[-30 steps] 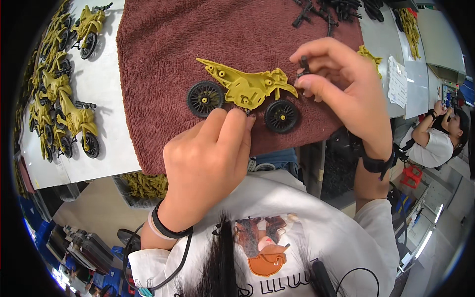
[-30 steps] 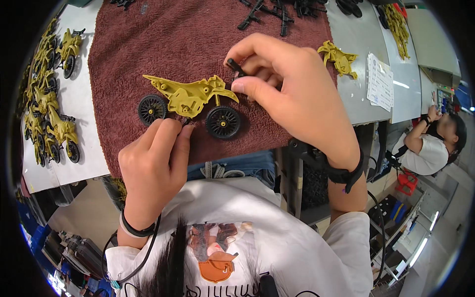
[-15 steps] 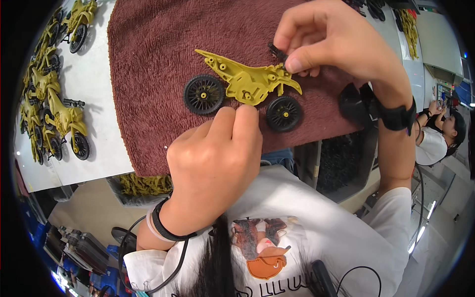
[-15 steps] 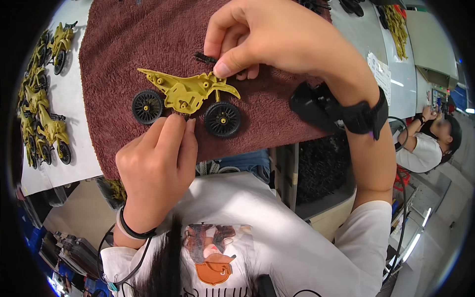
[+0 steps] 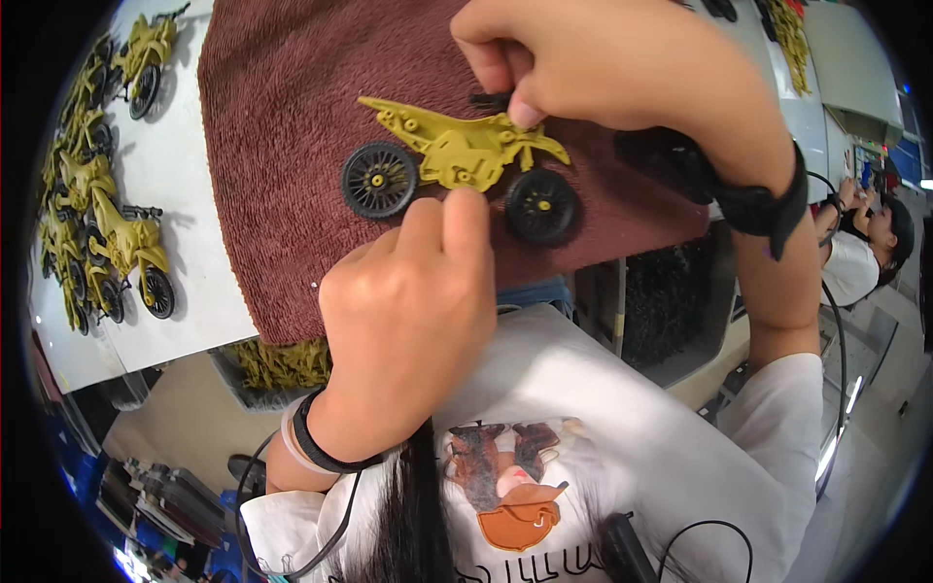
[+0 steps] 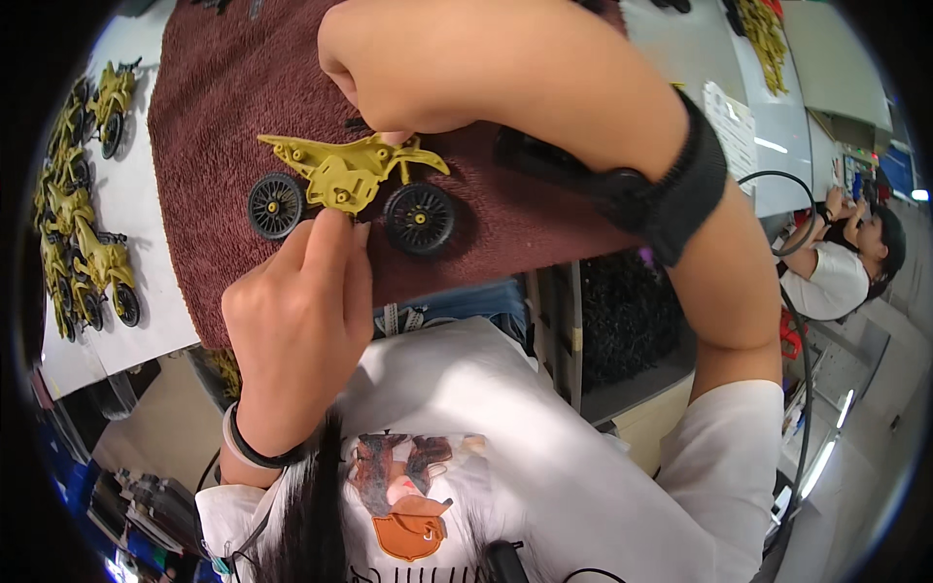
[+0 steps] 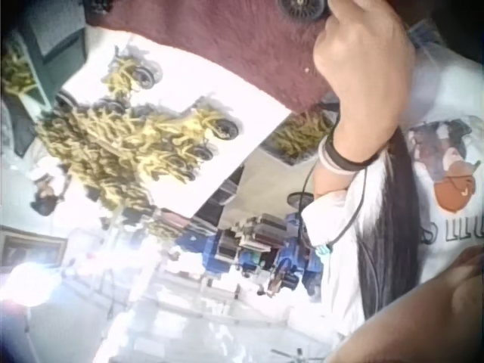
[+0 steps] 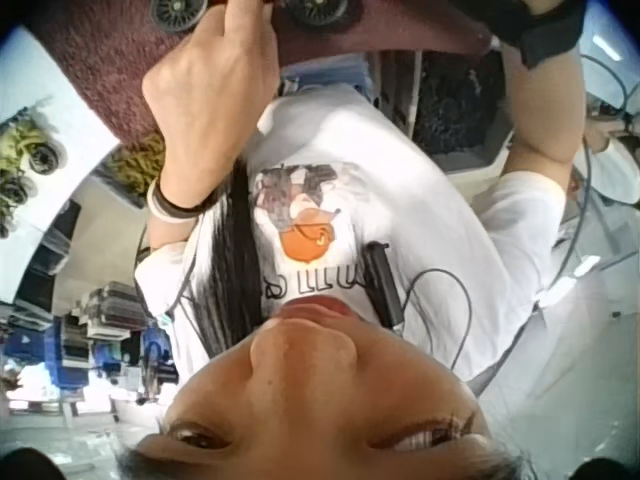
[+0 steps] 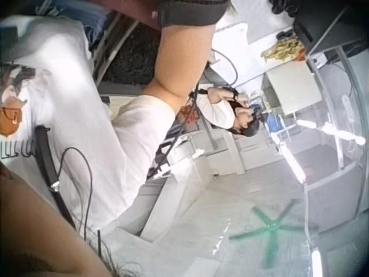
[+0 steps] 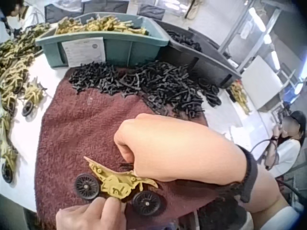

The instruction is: The worker is assembling small yellow toy motorcycles by attaching plastic wheels and frames from bins at a workbench.

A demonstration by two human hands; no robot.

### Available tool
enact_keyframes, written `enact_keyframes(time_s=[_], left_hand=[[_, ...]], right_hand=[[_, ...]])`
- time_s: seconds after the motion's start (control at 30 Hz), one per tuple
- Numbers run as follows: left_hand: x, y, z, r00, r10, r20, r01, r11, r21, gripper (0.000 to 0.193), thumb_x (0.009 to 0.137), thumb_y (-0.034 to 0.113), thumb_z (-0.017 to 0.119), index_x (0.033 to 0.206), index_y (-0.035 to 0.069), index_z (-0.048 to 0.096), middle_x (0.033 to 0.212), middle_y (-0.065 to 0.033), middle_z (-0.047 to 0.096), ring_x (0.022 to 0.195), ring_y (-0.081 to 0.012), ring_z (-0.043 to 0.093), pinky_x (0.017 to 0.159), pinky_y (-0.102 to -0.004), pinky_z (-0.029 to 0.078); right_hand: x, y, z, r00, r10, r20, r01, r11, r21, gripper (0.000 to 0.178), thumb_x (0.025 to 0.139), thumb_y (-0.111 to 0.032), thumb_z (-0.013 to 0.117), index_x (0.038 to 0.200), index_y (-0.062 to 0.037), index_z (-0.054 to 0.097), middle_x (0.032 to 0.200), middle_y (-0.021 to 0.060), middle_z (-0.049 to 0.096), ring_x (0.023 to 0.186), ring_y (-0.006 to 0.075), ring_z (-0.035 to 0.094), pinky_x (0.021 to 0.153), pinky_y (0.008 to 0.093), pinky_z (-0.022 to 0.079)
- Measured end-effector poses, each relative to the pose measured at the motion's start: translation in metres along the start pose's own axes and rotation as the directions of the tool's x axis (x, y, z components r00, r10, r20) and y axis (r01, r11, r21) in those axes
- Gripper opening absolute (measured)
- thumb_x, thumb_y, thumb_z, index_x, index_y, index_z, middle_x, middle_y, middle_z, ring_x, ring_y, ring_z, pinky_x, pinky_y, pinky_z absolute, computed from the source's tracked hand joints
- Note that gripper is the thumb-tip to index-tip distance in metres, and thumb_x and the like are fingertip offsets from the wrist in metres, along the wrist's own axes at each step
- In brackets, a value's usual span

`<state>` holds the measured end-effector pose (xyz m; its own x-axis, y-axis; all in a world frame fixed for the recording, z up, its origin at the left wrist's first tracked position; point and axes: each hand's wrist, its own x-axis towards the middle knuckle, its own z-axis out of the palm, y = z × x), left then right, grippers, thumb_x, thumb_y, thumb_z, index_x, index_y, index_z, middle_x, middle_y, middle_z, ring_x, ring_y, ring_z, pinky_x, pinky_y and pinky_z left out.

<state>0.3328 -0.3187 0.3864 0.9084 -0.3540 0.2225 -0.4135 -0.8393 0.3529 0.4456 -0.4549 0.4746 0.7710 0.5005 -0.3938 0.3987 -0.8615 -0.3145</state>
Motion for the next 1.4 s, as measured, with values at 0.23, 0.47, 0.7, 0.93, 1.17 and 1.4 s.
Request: enact_keyframes(time_s=[0.23,0.47,0.7,0.93,1.17,1.4], left_hand=[[-0.004,0.01,-0.014,0.986,-0.108,0.129,0.135,0.965,-0.225,0.027,0.085,0.026,0.066,0.076,0.007,0.049,0.061,-0.0059,0.055,0.046,-0.0239,0.057,0.042,-0.0331,0.043],[-0.001,-0.005,-0.04,0.963,-0.136,0.232,0.235,0.843,-0.483,0.016,0.085,0.016,0.069,0.086,0.002,0.06,0.062,-0.0051,0.058,0.047,-0.0109,0.048,0.046,-0.0258,0.037],[0.022,-0.032,-0.062,0.998,0.03,-0.063,-0.063,0.771,-0.633,0.041,0.077,0.007,0.071,0.115,-0.003,0.059,0.115,-0.0151,0.061,0.104,-0.023,0.06,0.086,-0.0314,0.046],[0.021,-0.04,-0.044,0.988,0.156,0.022,-0.143,0.945,-0.294,0.053,0.068,0.004,0.076,0.117,0.0,0.058,0.114,-0.0167,0.058,0.105,-0.0312,0.058,0.088,-0.0377,0.048],[0.022,-0.043,-0.036,0.993,0.113,0.037,-0.105,0.978,-0.183,0.046,0.068,0.004,0.074,0.112,0.004,0.062,0.108,-0.0125,0.056,0.097,-0.0297,0.057,0.082,-0.0369,0.047],[0.017,-0.048,-0.03,0.999,0.03,0.045,-0.017,0.962,-0.273,0.046,0.068,0.004,0.075,0.112,0.003,0.061,0.11,-0.0129,0.056,0.098,-0.0303,0.057,0.084,-0.0367,0.047]], right_hand=[[-0.063,0.106,-0.001,0.917,-0.005,-0.4,0.029,0.998,0.055,0.033,0.076,-0.021,0.073,0.103,-0.0056,0.063,0.092,-0.0016,0.063,0.077,0.0083,0.055,0.068,0.0246,0.043],[-0.077,0.131,0.035,0.899,0.111,-0.424,-0.008,0.972,0.236,0.027,0.077,-0.013,0.072,0.1,-0.0044,0.062,0.09,0.0049,0.065,0.076,0.0116,0.06,0.063,0.0267,0.047],[-0.076,0.086,-0.003,0.729,-0.654,-0.202,0.642,0.55,0.534,0.036,0.072,-0.031,0.08,0.093,-0.0073,0.065,0.11,0.0148,0.048,0.095,0.0216,0.051,0.081,0.0308,0.043],[-0.034,0.04,0.054,0.839,-0.365,-0.404,0.538,0.663,0.52,0.026,0.071,-0.001,0.074,0.094,-0.0012,0.063,0.109,0.0091,0.047,0.095,0.0138,0.051,0.082,0.0257,0.042],[-0.03,0.037,0.074,0.867,-0.154,-0.474,0.393,0.796,0.461,0.028,0.069,0.01,0.07,0.094,0.0016,0.063,0.104,0.0089,0.054,0.093,0.0153,0.056,0.081,0.0248,0.047],[-0.031,0.033,0.086,0.765,-0.236,-0.6,0.415,0.892,0.179,0.025,0.069,0.002,0.074,0.092,-0.0022,0.066,0.105,0.0088,0.056,0.091,0.0173,0.058,0.079,0.026,0.046]])
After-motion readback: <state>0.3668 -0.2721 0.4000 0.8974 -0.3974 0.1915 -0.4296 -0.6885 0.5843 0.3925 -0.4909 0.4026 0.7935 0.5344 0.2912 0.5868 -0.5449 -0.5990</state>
